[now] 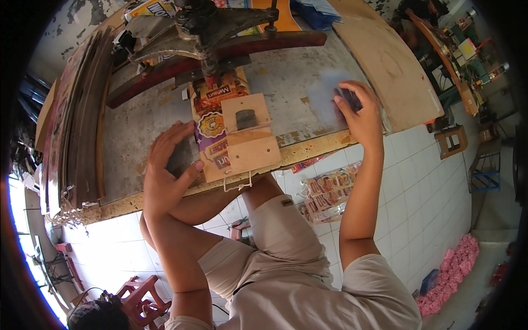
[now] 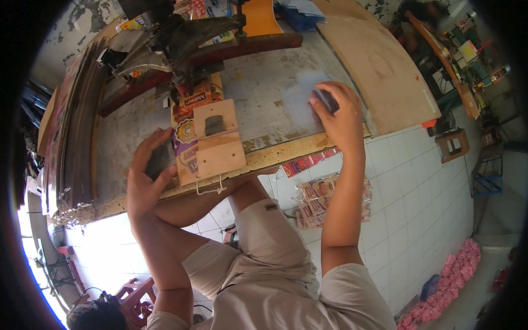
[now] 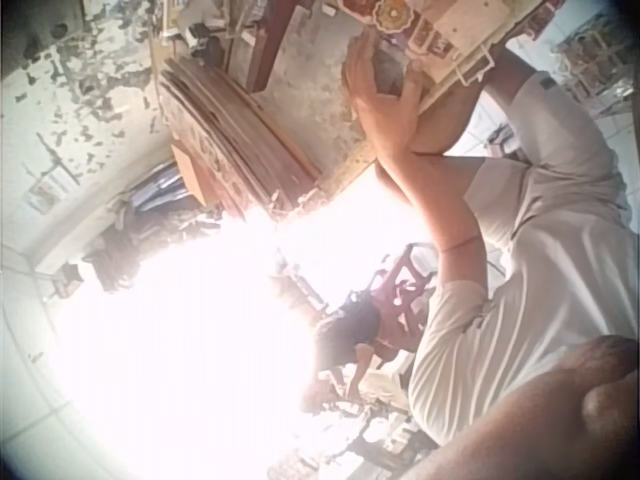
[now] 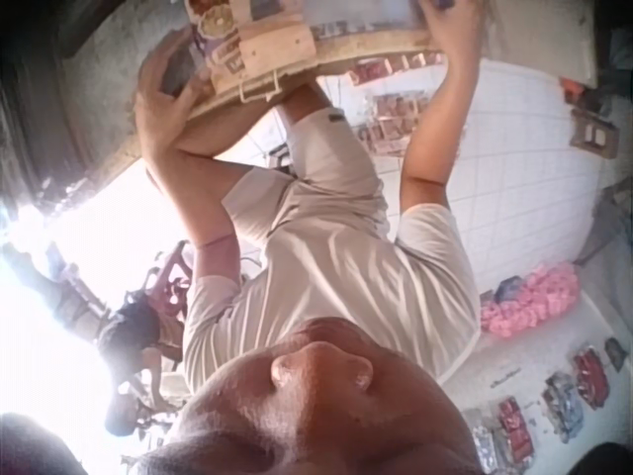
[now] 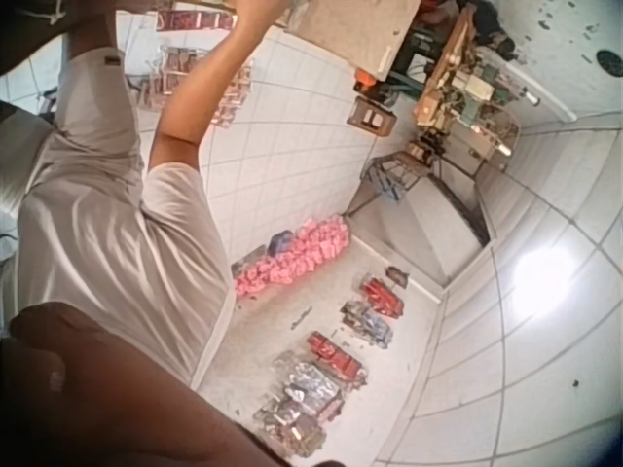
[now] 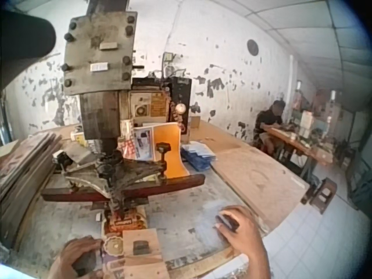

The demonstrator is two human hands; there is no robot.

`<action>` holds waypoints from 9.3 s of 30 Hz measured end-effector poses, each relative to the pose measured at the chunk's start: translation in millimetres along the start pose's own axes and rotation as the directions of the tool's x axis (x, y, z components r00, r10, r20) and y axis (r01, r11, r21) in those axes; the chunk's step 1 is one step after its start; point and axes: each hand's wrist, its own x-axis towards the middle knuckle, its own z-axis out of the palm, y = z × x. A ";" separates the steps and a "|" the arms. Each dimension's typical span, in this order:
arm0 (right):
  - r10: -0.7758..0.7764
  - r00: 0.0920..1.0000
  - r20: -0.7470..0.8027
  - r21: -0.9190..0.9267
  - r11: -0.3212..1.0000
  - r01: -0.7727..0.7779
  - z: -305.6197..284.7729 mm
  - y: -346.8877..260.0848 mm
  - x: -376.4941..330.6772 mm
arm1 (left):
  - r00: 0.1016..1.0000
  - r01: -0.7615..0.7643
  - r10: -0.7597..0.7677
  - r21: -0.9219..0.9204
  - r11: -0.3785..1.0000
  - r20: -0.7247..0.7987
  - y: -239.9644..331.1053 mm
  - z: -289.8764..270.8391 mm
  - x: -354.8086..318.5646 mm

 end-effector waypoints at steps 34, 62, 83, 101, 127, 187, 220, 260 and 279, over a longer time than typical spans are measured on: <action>0.115 0.985 -0.126 0.173 0.981 -0.092 -4.8 -0.9 -4.1 | 1.000 -0.004 0.003 0.018 1.000 0.015 -1.5 -3.7 -0.9; 0.381 0.921 0.083 0.724 0.613 -0.318 -5.8 -23.8 25.5 | 0.997 0.082 -0.081 0.024 0.996 -0.014 4.2 -2.4 -5.5; -0.117 0.937 0.329 0.880 0.398 -0.259 9.0 -137.7 44.3 | 0.998 0.049 -0.049 -0.005 0.999 -0.046 3.4 -2.2 -8.3; -0.496 0.841 0.216 0.381 0.836 0.395 42.3 -133.5 32.8 | 0.995 0.052 -0.050 0.021 0.998 -0.084 12.2 -3.4 -7.5; -0.496 0.843 0.207 0.402 0.829 0.389 53.7 -125.5 5.7 | 0.998 0.018 -0.011 0.097 0.995 -0.068 14.4 -2.1 -5.6; -0.409 0.904 0.122 0.414 0.849 0.328 48.4 -123.5 5.2 | 0.998 0.013 -0.006 0.110 0.994 -0.061 16.0 -2.0 -4.6; -0.381 0.900 0.213 0.450 0.856 0.256 52.9 -118.2 0.7 | 0.999 0.004 0.003 0.127 0.992 -0.052 17.2 -1.0 -5.1; -0.249 0.964 -0.092 0.371 0.890 0.266 55.9 -116.8 1.9 | 0.998 0.014 -0.006 0.114 0.993 -0.069 17.6 -0.7 -6.0; -0.256 0.958 -0.127 0.356 0.890 0.285 57.6 -113.9 -2.0 | 0.998 0.013 -0.006 0.101 0.995 -0.066 20.9 -3.0 -7.0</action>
